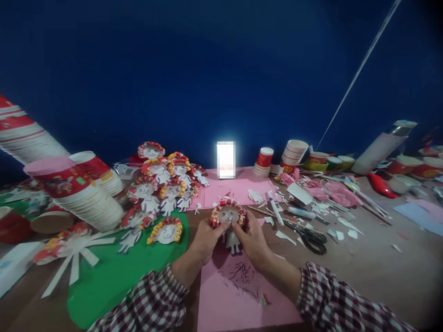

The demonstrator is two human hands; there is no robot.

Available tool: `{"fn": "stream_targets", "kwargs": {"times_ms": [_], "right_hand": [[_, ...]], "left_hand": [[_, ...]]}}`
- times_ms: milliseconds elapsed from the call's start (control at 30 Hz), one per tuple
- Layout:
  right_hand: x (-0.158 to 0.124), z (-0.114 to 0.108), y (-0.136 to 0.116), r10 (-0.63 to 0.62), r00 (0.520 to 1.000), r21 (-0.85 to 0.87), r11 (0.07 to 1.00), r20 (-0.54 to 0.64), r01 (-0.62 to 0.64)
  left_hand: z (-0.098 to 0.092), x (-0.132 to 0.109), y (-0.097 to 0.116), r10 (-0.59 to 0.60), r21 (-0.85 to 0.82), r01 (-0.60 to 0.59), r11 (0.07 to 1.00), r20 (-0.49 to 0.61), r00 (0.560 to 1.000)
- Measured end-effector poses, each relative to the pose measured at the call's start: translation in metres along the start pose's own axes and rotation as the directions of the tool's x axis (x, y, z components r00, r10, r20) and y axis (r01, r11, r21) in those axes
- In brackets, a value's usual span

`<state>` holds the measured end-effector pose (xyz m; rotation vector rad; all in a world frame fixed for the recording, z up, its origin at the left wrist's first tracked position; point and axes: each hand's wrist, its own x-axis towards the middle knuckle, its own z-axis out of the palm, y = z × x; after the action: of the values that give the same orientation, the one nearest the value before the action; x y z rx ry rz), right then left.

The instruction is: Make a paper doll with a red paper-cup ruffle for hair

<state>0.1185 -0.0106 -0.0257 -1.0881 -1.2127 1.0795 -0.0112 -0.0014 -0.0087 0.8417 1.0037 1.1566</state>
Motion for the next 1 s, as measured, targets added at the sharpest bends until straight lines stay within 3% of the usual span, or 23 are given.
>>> {"fn": "stream_targets", "kwargs": {"times_ms": [200, 333, 467, 733, 1000], "right_hand": [[0.0019, -0.0010, -0.0024, 0.027, 1.000, 0.003, 1.000, 0.003, -0.027], [0.0029, 0.0002, -0.0040, 0.072, 0.997, 0.064, 0.995, -0.002, -0.072], [0.0033, -0.0010, -0.0063, 0.096, 0.995, 0.073, 0.993, -0.037, -0.093], [0.0051, -0.0056, -0.0042, 0.112, 0.993, 0.014, 0.994, -0.047, -0.111], [0.0049, -0.0030, -0.0053, 0.111, 0.992, 0.059, 0.992, -0.051, -0.108]], "left_hand": [[0.0010, -0.0020, 0.0016, -0.022, 0.011, 0.022, 1.000, 0.023, 0.999], [-0.0005, -0.0015, -0.0019, 0.014, 0.089, -0.013, 0.996, -0.015, 1.000], [-0.0014, -0.0004, -0.0034, 0.010, 0.143, -0.012, 0.990, 0.015, 1.000], [0.0007, -0.0005, -0.0005, 0.014, 0.136, -0.016, 0.991, 0.016, 1.000], [0.0019, -0.0044, 0.0017, 0.032, 0.113, -0.037, 0.993, 0.046, 0.998]]}}
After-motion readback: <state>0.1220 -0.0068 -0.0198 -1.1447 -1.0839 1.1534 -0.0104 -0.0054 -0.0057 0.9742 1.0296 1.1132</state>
